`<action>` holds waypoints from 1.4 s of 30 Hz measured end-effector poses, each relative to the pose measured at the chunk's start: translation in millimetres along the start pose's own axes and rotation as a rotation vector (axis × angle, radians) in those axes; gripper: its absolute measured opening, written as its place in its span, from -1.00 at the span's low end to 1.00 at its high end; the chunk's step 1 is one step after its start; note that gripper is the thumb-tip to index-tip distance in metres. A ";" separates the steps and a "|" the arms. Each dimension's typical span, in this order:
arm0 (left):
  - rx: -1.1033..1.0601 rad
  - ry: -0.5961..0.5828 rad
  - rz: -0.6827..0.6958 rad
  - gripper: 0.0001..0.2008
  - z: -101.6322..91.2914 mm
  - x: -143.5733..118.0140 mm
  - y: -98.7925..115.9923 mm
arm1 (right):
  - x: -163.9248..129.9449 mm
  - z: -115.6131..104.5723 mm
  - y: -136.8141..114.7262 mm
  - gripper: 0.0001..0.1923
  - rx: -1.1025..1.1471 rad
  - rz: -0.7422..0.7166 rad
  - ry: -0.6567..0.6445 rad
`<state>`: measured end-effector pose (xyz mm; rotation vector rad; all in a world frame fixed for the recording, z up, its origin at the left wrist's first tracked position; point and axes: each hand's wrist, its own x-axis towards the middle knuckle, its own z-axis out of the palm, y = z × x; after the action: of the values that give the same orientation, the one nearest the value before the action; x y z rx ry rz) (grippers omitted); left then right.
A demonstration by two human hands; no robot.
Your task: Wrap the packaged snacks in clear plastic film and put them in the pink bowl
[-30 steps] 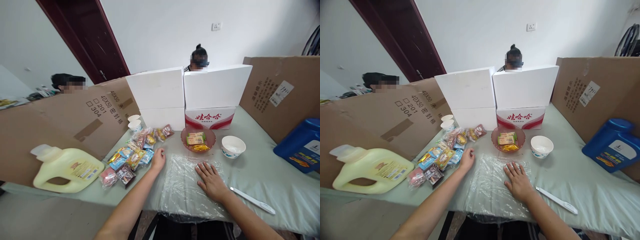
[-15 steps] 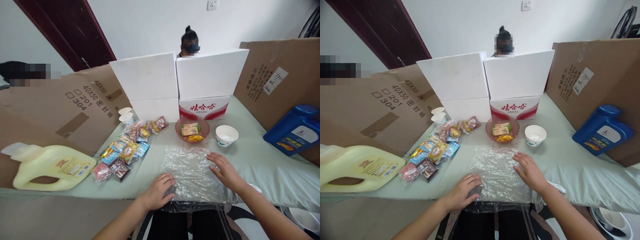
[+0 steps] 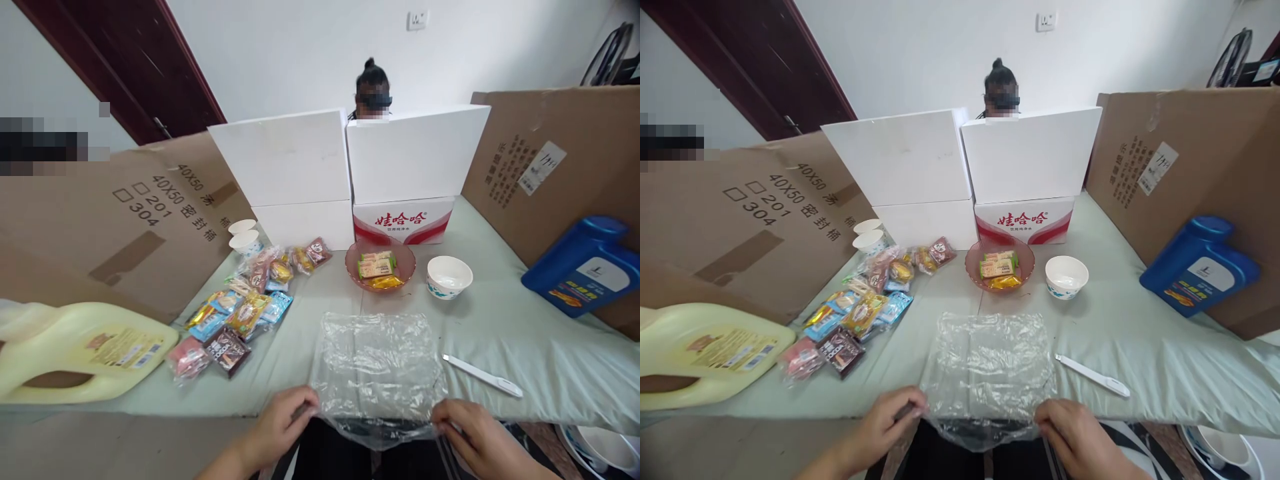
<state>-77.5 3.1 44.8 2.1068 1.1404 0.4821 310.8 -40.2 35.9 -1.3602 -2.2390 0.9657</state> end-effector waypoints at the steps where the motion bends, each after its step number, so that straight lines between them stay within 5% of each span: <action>1: -0.053 0.037 -0.072 -0.82 -3.7 5.1 0.7 | 4.1 -3.1 -2.7 -0.74 0.049 0.037 0.013; 6: -0.172 0.287 -0.247 -0.80 -10.9 43.4 -7.8 | 46.4 -11.5 3.8 -0.75 0.064 0.161 0.279; 12: 0.134 0.523 -0.374 -0.70 9.6 86.6 -25.3 | 87.1 1.1 26.6 -0.66 -0.364 0.385 0.465; 19: 0.380 0.573 -0.280 -0.74 30.0 92.9 -41.1 | 86.3 16.4 39.5 -0.66 -0.573 0.293 0.555; 34: 0.485 0.497 -0.262 -0.87 25.3 100.5 -42.7 | 97.1 17.7 46.4 -0.71 -0.747 0.277 0.469; 39: 0.548 0.558 -0.173 -0.83 22.8 101.9 -20.5 | 96.1 18.8 45.3 -0.71 -0.787 0.250 0.465; 42: 0.557 0.469 0.058 -0.82 29.2 106.5 4.8 | 97.0 19.9 45.6 -0.71 -0.794 0.240 0.480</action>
<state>1.1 79.0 27.9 2.5876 1.6275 0.7867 281.5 51.5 -15.5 -1.9406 -2.1561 -0.2642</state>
